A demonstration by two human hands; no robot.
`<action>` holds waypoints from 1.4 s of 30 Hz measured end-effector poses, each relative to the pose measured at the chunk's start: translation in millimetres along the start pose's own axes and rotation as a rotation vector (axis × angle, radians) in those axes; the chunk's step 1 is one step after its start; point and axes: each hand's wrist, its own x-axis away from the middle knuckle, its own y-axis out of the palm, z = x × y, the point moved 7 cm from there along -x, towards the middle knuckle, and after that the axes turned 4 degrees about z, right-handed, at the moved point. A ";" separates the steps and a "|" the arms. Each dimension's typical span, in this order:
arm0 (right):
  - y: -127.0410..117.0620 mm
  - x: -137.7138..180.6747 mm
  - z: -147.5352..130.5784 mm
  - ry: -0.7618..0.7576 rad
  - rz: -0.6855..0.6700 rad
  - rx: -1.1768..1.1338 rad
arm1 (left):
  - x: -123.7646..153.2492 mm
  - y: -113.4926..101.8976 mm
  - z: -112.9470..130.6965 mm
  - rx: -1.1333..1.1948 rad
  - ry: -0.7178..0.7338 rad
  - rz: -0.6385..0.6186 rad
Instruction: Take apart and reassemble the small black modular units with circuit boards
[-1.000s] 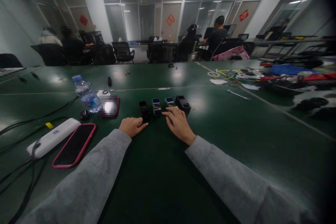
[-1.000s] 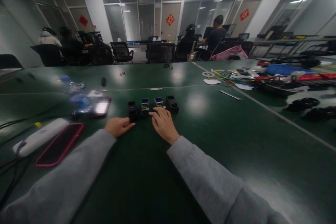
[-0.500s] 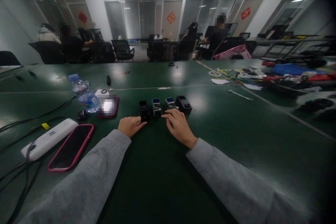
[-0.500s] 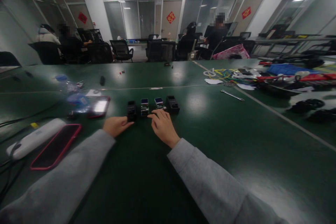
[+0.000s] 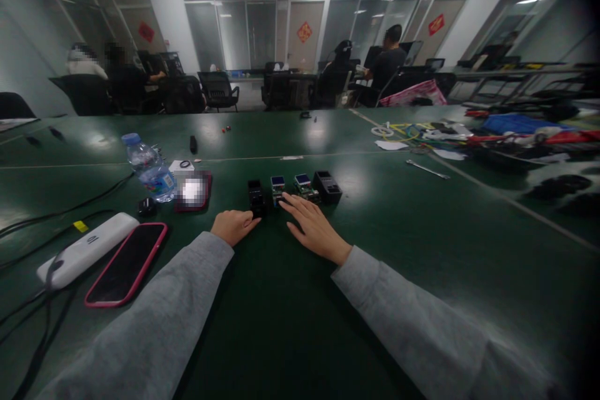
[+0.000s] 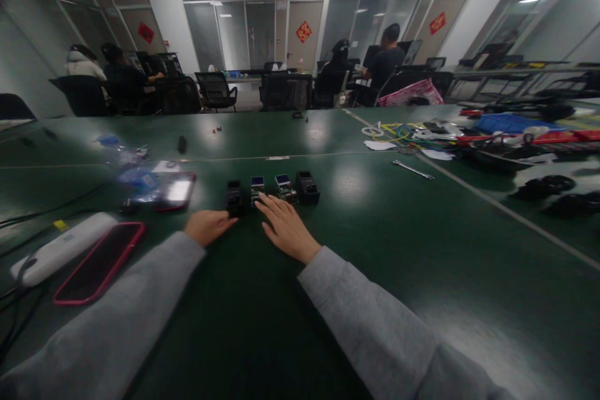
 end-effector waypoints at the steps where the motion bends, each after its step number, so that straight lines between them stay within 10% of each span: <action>1: 1.1 0.1 0.4 0.001 -0.010 -0.019 | 0.0 0.0 0.3 0.001 0.002 -0.001; 34: 0.3 -0.3 2.1 0.023 -0.007 -0.086 | 1.0 -8.4 -1.1 0.069 -0.062 0.038; 42: -2.8 9.7 34.5 0.326 0.204 0.158 | 1.2 -8.4 -1.8 0.062 -0.073 0.030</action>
